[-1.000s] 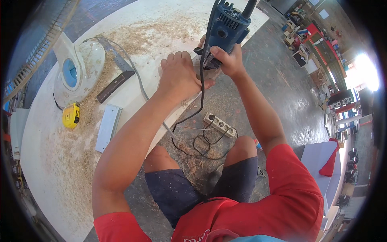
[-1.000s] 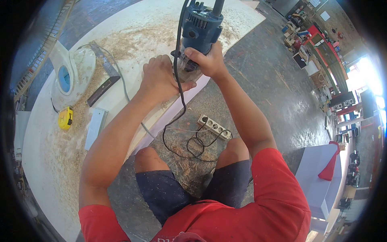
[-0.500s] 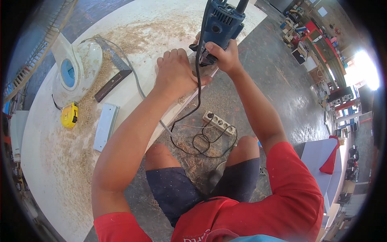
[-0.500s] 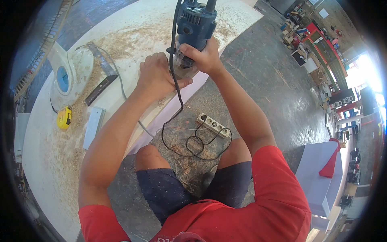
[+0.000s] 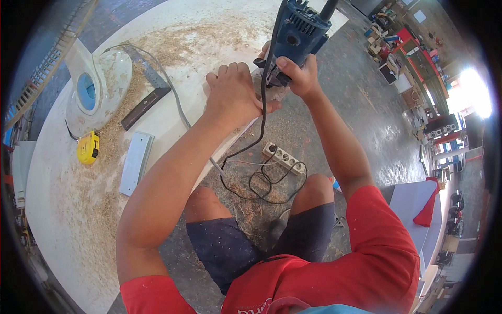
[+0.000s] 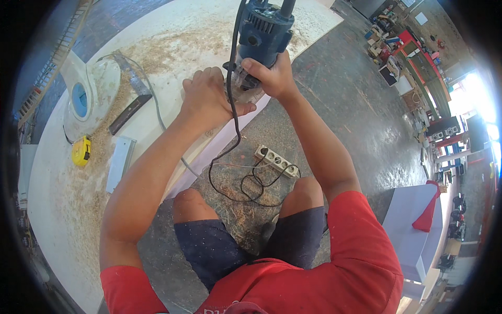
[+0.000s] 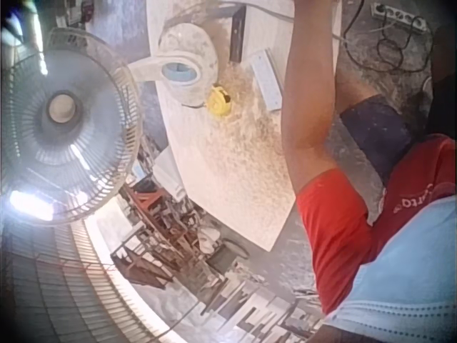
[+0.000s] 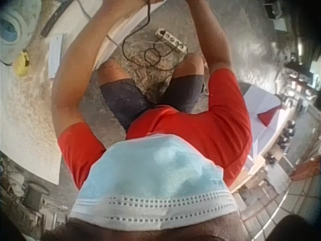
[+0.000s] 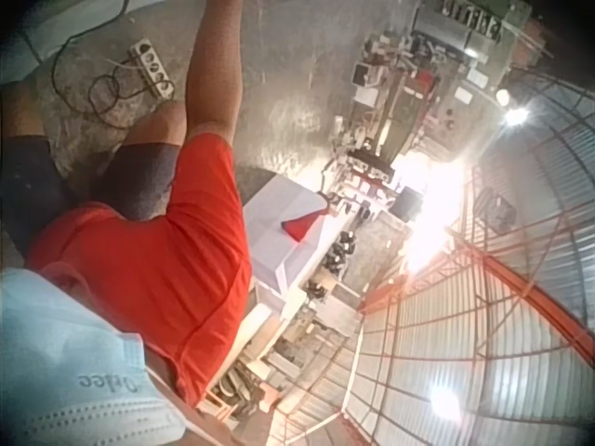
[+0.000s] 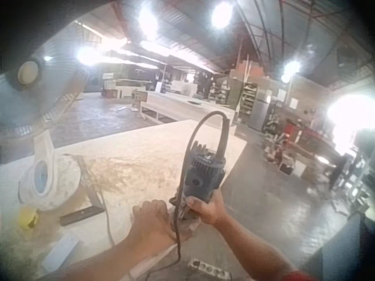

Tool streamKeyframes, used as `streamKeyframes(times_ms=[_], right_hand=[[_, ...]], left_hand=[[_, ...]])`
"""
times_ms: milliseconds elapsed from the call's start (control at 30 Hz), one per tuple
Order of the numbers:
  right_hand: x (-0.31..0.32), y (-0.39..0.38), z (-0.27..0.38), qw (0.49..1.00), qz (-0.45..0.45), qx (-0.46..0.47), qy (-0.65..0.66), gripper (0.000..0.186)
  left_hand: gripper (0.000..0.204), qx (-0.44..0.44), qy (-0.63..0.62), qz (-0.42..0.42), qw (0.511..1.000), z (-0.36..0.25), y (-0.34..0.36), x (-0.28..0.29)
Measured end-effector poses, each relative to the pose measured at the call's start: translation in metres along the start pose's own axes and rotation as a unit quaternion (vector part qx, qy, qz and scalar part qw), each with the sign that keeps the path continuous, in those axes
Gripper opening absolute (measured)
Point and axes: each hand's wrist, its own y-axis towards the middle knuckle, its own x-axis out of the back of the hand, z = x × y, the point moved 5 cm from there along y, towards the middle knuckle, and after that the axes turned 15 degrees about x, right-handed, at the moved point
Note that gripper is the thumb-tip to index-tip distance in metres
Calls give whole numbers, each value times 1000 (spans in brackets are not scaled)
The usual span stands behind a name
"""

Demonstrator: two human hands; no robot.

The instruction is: The person uses a power tool to rout a recessed handle slot into a white wooden panel, then cleans the area using a cloth and an air compressor nozzle, and finally installs a silver metal handle into the prepared slot.

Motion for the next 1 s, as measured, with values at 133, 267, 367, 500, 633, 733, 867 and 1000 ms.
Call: streamKeyframes(times_ms=[133,267,367,500,633,733,867,1000], right_hand=[[3,-2,2,1000,-12,-3,-8,55],[3,0,4,1000,-7,4,-16,53],[3,0,3,1000,-6,0,-1,53],[3,0,4,1000,-3,-3,-1,53],[4,1,4,1000,0,-3,-3,53],[4,0,3,1000,2,-2,-5,52],[5,0,3,1000,4,3,-14,53],[2,1,3,1000,19,6,-12,54]], left_hand=[[85,-3,7,1,1000,-4,-3,2],[85,6,8,10,1000,-4,-3,2],[85,9,5,7,1000,-4,-2,1],[84,1,17,-3,1000,-5,-2,0],[84,2,24,7,1000,-5,-1,-3],[84,0,22,2,1000,-5,-1,-4],[85,6,31,10,999,-5,-1,-4],[85,14,29,12,999,-5,-1,-3]])
